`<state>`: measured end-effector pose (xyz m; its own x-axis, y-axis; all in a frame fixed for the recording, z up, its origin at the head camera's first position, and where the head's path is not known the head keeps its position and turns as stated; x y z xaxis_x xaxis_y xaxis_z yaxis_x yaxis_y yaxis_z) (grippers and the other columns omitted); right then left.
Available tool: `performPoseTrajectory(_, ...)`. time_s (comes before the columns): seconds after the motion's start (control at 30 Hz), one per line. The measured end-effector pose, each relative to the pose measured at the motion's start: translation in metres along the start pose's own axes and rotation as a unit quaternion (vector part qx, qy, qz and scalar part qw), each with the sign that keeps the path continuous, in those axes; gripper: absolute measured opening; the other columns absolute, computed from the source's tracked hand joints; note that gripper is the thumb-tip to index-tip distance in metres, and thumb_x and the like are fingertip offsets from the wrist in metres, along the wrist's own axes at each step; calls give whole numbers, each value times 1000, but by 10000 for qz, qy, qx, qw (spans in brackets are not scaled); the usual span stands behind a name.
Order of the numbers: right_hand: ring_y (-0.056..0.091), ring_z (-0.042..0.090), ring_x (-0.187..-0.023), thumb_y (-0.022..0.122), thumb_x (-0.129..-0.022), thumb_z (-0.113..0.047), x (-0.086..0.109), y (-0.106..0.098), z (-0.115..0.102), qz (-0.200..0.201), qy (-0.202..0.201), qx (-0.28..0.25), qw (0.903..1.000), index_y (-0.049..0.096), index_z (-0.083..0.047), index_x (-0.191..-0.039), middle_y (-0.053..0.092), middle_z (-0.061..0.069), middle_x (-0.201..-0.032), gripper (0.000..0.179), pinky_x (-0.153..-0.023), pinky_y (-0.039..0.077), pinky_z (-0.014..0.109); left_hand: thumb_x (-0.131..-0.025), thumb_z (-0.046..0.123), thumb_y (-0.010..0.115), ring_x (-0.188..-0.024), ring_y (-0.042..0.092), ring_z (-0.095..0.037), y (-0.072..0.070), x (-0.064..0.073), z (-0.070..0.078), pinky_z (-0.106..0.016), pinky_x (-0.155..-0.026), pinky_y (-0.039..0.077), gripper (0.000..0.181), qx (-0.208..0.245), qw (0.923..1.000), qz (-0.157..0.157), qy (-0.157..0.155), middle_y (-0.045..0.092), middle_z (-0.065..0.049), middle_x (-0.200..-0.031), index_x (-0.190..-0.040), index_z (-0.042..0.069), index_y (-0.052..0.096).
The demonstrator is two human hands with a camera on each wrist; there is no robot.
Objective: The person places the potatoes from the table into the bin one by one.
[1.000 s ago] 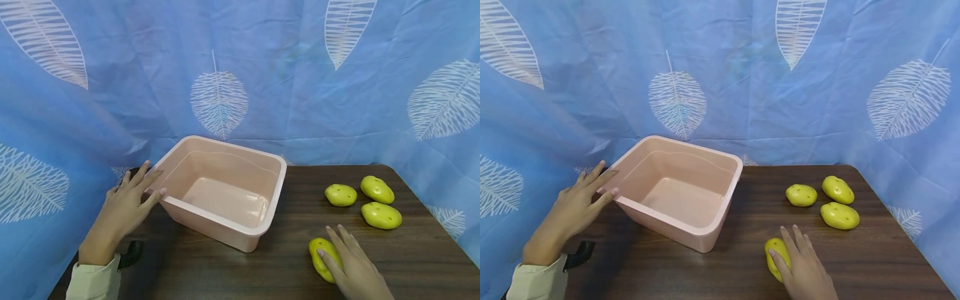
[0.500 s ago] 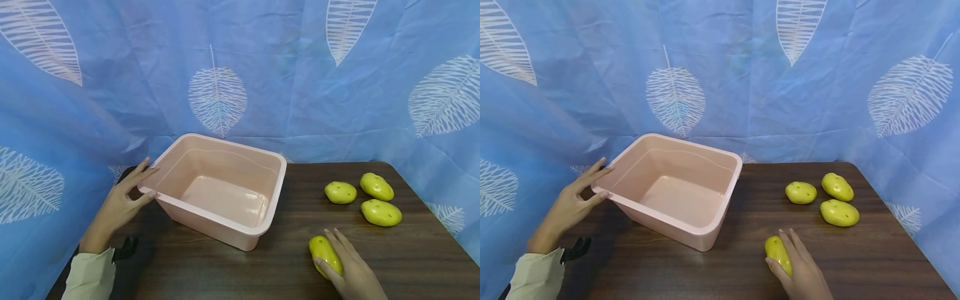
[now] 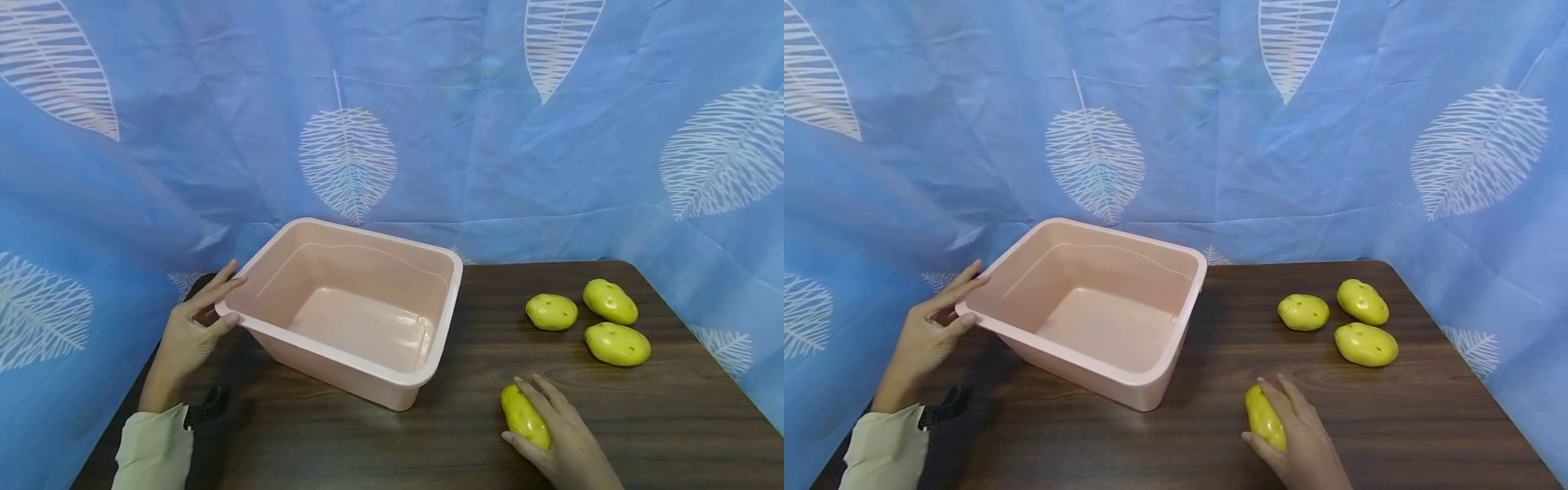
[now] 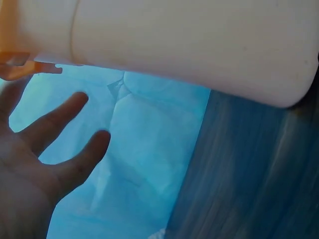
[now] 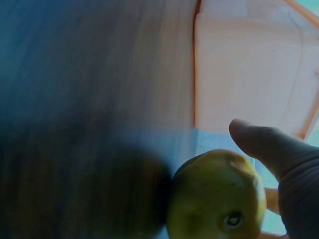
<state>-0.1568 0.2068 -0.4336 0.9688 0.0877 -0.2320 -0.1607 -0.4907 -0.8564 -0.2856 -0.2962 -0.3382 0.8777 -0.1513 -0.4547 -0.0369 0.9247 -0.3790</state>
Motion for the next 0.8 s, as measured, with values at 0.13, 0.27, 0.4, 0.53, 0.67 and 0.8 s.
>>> performPoseTrajectory(0.13,60,54,-123,96,-73,-29,0,-1,-3,218,-254,-55,9994,61,-7,-142,55,28,-145,81,-86,54,73,-93,-14,68,-148,45,-2,0,0,-5,-11,-104,48,54,786,9968,-75,155,43,-5,-167,-144,-7,56)
performPoseTrajectory(0.27,62,52,-120,99,-67,-24,0,-3,-5,425,-463,-131,9979,62,-5,-139,57,27,-142,83,-84,56,70,-93,-14,67,-150,43,-5,0,-2,-10,-12,-109,46,51,1249,9917,-149,270,46,-4,-165,-143,-10,55)
performPoseTrajectory(0.4,61,51,-121,100,-64,-24,0,-1,-1,406,-439,-239,9979,61,-2,-138,57,27,-141,87,-83,57,69,-94,-12,68,-150,43,-5,0,-3,-13,-13,-110,46,50,1399,9895,-181,319,47,-3,-165,-142,-11,55)
performPoseTrajectory(0.53,61,40,-121,102,-60,-22,0,0,1,567,-558,-224,9966,60,-3,-139,61,22,-139,91,-84,58,64,-94,-9,70,-149,43,-5,0,-4,-17,-13,-108,46,47,1332,9907,-117,241,48,-1,-164,-140,-9,58)
performPoseTrajectory(0.67,51,2,-127,102,-58,-20,1,0,3,802,-672,-246,9942,61,-7,-140,64,14,-136,93,-84,61,53,-94,-6,71,-149,43,-6,0,-3,-19,-14,-108,47,43,1482,9887,-99,207,48,-1,-163,-136,-8,62)
performPoseTrajectory(0.8,30,-23,-129,102,-57,-14,3,0,5,938,-762,-494,9914,62,-10,-140,65,11,-135,92,-93,54,20,-95,-3,71,-150,42,-8,1,-2,-20,-15,-108,48,40,1604,9868,-109,176,46,-3,-165,-135,-6,63)
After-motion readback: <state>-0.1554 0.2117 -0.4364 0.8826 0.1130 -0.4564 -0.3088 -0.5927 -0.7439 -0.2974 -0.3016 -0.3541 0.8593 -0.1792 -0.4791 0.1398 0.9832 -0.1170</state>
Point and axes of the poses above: each hand's wrist, its own x-axis away from the middle knuckle, its own y-axis out of the palm, z = x × y, the point moved 10 cm from there along -x, towards the middle knuckle
